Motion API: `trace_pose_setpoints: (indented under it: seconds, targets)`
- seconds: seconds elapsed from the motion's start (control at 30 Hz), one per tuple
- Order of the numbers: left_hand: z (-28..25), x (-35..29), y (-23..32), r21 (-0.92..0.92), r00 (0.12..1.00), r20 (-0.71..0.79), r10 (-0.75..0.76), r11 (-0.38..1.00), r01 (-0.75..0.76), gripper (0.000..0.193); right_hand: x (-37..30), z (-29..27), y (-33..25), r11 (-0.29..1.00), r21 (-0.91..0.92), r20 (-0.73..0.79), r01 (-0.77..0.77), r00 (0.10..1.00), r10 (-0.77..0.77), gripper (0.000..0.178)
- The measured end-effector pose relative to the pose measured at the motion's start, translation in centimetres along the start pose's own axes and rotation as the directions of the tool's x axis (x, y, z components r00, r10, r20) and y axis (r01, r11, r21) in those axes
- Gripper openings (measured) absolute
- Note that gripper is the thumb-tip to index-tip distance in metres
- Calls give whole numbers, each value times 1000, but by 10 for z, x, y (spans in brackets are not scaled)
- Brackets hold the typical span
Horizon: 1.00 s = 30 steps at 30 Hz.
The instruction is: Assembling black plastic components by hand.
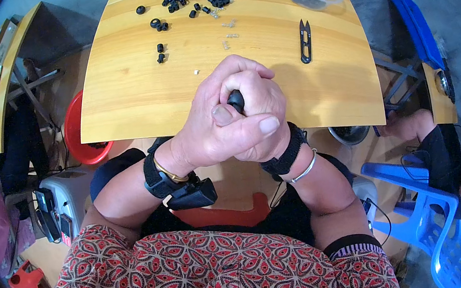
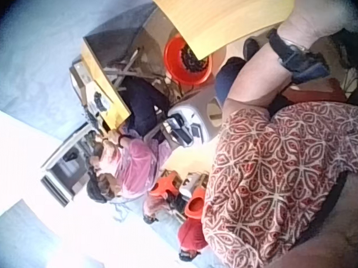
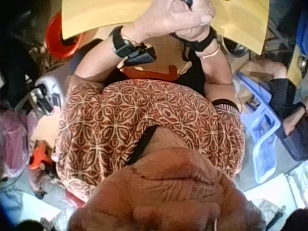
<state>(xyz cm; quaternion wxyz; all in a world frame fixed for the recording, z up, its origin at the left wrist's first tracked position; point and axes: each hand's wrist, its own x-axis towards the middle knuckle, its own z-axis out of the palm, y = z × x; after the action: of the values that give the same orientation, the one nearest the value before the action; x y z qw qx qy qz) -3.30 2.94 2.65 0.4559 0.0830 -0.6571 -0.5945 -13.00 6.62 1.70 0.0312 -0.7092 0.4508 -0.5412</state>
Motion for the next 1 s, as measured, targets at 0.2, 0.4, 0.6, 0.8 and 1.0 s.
trace_pose_setpoints:
  seconds: [0.2, 0.4, 0.6, 0.8, 1.0]
  targets:
    - [1, -4, 3, -201, 978, -18, -207, 959, 199, 44, -11, 9, 11, 993, 62, 20, -101, 995, 100, 22]
    - [-2, -6, -3, -166, 987, -37, -156, 975, 148, 39, -9, 10, 13, 993, 55, 30, -109, 994, 107, 22]
    - [-4, -8, -4, -193, 986, -34, -162, 969, 153, 38, -9, 10, 12, 992, 55, 32, -117, 993, 115, 21]
    - [-5, -8, -5, -212, 985, -48, -165, 965, 152, 39, -8, 10, 12, 991, 55, 33, -122, 992, 121, 20]
    - [-6, -10, -4, -208, 977, -65, -202, 961, 185, 38, -7, 10, 9, 991, 57, 28, -119, 993, 117, 19]
